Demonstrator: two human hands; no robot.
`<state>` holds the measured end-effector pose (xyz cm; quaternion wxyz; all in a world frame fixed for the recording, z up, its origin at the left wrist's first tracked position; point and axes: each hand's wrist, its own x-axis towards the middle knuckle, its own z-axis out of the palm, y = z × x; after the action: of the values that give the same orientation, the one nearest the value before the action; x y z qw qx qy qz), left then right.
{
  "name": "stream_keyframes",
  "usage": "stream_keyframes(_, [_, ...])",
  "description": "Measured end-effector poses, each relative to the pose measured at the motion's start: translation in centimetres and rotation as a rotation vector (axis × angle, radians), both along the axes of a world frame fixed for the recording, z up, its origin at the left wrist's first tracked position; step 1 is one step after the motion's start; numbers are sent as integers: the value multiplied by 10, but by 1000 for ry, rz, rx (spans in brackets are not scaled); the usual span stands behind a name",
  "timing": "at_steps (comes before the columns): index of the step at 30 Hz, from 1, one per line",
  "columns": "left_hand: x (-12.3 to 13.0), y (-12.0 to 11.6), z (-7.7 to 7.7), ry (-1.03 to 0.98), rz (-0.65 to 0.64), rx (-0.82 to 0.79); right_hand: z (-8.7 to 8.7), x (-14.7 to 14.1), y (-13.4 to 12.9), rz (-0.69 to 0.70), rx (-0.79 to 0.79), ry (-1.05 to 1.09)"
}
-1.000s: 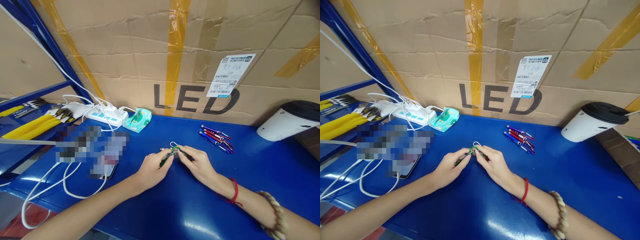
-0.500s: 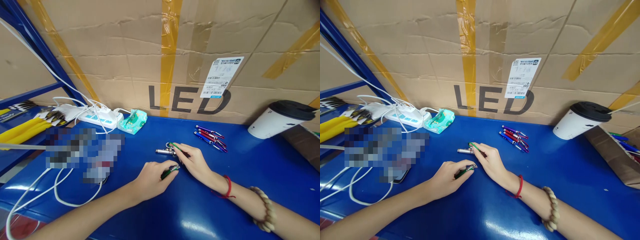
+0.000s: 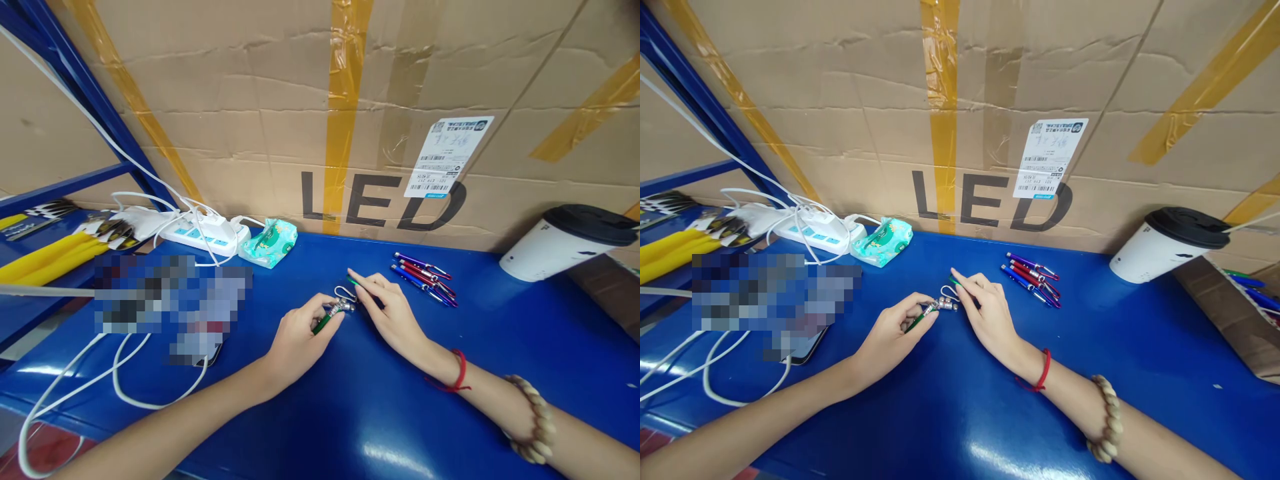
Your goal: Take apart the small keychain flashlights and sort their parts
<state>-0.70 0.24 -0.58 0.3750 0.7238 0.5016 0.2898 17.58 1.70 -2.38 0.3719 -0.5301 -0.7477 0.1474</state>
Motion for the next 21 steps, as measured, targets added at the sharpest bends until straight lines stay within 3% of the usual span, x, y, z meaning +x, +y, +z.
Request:
stream_keyframes(13, [1, 0, -2, 26, -25, -12, 0, -4, -1, 185, -19, -69])
stream_keyframes(21, [-1, 4, -3, -9, -30, 15, 8, -7, -7, 222, 4, 240])
